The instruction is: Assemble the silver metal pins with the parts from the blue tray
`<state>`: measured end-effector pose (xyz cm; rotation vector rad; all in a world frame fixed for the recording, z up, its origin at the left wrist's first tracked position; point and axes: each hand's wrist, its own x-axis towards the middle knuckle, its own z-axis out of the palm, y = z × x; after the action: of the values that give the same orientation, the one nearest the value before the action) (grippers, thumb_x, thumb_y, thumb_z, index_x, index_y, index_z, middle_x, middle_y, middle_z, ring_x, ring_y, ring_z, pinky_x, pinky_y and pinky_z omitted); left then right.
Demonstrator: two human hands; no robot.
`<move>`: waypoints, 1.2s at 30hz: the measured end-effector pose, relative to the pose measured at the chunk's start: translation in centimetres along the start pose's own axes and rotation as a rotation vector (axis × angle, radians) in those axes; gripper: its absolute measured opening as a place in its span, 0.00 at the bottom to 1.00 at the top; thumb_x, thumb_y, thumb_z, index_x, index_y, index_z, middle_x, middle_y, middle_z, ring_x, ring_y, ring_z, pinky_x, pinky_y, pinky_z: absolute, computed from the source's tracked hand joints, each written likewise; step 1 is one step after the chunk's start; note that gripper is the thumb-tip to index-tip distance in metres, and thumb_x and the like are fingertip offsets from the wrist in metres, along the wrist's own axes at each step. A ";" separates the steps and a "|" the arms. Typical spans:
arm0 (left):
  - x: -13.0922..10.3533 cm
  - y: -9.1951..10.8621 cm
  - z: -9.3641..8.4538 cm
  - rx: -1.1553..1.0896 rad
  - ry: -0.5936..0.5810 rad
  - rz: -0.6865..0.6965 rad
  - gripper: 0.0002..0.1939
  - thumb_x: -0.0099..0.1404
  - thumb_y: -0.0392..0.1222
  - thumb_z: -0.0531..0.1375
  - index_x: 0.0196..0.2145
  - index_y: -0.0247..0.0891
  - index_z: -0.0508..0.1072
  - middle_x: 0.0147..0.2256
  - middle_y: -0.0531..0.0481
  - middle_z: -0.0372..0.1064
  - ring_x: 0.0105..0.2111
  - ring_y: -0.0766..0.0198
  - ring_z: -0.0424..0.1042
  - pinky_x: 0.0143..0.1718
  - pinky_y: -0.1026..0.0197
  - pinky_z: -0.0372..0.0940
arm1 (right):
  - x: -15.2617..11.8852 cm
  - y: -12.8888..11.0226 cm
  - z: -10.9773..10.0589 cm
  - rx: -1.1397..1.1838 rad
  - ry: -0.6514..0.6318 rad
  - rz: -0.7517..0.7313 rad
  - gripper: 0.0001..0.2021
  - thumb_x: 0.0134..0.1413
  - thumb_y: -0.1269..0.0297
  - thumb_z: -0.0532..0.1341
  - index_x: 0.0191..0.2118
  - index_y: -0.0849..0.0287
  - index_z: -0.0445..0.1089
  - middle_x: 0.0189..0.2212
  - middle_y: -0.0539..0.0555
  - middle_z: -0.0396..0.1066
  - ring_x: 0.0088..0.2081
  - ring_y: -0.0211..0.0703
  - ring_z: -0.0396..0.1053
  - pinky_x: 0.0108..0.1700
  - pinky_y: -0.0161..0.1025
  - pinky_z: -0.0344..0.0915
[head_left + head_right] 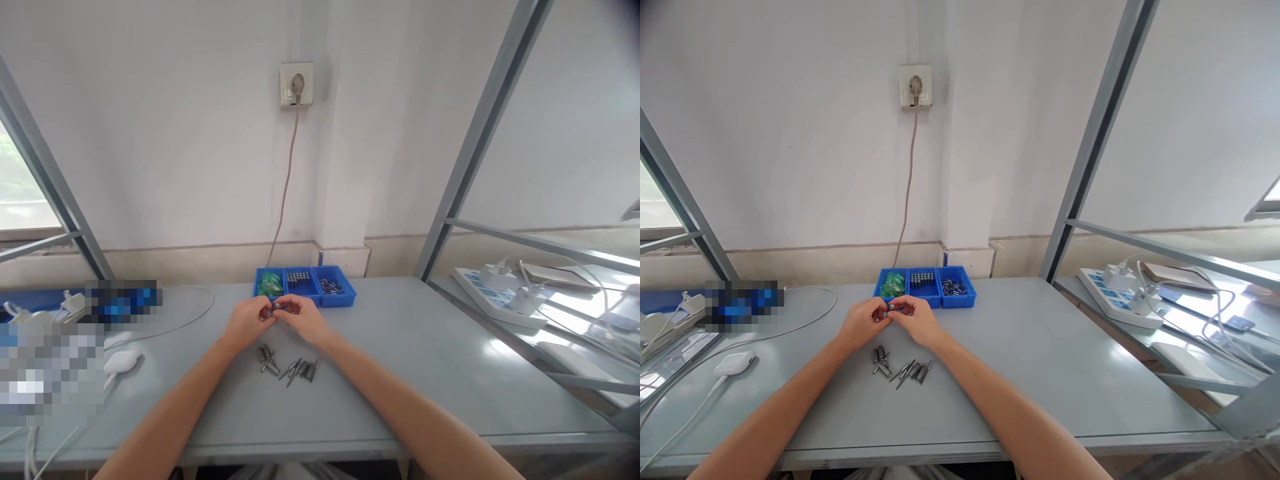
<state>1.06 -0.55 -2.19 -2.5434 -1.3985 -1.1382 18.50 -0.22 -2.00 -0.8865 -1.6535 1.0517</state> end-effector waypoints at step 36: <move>0.0 0.1 -1.0 0.015 -0.003 0.008 0.11 0.66 0.45 0.54 0.29 0.38 0.70 0.25 0.53 0.68 0.24 0.69 0.63 0.28 0.65 0.57 | 9.7 1.8 -5.4 -1.266 0.023 0.272 0.10 0.48 0.73 0.61 0.38 0.58 0.74 0.38 0.62 0.71 0.52 0.59 0.58 0.51 0.57 0.46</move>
<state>0.55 -0.95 -1.39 -2.5386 -1.3914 -1.1193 21.08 10.46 0.52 -1.9303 -2.1705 0.0017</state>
